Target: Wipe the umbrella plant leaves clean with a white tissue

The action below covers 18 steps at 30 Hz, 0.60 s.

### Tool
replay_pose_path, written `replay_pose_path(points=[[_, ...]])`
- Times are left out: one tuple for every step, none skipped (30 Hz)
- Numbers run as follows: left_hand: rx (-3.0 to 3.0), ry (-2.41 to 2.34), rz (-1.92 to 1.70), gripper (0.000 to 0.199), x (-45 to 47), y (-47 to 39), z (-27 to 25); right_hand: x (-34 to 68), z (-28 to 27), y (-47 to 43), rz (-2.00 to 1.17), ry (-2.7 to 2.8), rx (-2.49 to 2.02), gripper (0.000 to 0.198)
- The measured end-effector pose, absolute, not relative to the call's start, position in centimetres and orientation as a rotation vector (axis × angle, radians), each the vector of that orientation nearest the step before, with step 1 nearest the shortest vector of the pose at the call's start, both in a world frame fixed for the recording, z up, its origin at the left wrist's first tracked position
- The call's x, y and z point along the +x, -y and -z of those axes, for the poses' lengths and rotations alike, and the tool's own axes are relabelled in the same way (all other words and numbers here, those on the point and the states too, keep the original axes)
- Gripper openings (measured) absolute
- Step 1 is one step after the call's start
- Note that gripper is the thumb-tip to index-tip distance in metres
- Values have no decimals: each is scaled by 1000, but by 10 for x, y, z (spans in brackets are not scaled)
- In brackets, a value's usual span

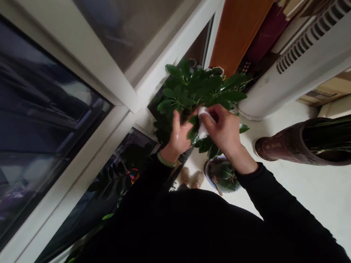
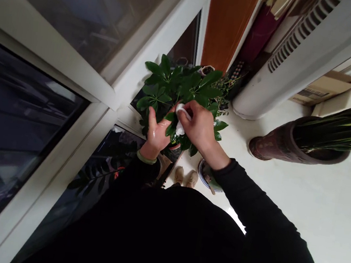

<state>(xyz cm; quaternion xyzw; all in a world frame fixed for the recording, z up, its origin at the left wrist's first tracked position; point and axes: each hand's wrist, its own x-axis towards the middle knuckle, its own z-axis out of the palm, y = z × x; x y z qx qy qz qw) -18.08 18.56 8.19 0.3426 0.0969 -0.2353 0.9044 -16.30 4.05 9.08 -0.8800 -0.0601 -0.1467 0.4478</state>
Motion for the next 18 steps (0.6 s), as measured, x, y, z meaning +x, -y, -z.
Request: replay_pose_path(points=[[710,-243,484,88,-181,-186,-80,-157,-93,-41,382,151,-2165,9],[712,-282,482,86,-181,-186,-80,-150,-94,-41,409,157,-2149,9],[713,-308,482,84,-182,-186,-81,-143,-96,-40,444,168,-2129,9],[712,-317,486,83,-183,-186,-83,-138,-98,-39,484,180,-2106,11],[712,-313,489,84,-184,-186,-87,-134,-100,-37,528,191,-2080,13],[712,-305,492,86,-185,-186,-90,-132,-102,-35,575,199,-2051,15],[714,-299,490,88,-186,-185,-94,-134,-103,-32,624,204,-2019,17],[719,-299,485,90,-186,-185,-97,-138,-105,-30,676,205,-1987,19],[725,-304,473,91,-187,-185,-99,-144,-106,-29,727,205,-1959,19],[730,-313,458,90,-186,-186,-100,-153,-107,-28,769,213,-1944,20],[732,-315,443,90,-186,-186,-100,-162,-106,-27,799,227,-1939,19],[729,-308,432,90,-185,-187,-99,-172,-103,-28,807,254,-1953,18],[720,-291,430,92,-184,-188,-97,-180,-100,-29,779,297,-1985,16],[705,-269,437,93,-183,-188,-94,-187,-95,-32,744,331,-2010,13],[688,-251,454,95,-182,-188,-91,-192,-90,-37,699,366,-2033,10],[674,-244,475,95,-181,-188,-88,-195,-85,-42,651,392,-2049,8],[665,-249,491,95,-180,-188,-86,-197,-80,-48,606,409,-2052,9],[664,-265,496,95,-178,-187,-83,-198,-77,-54,559,427,-2045,10]])
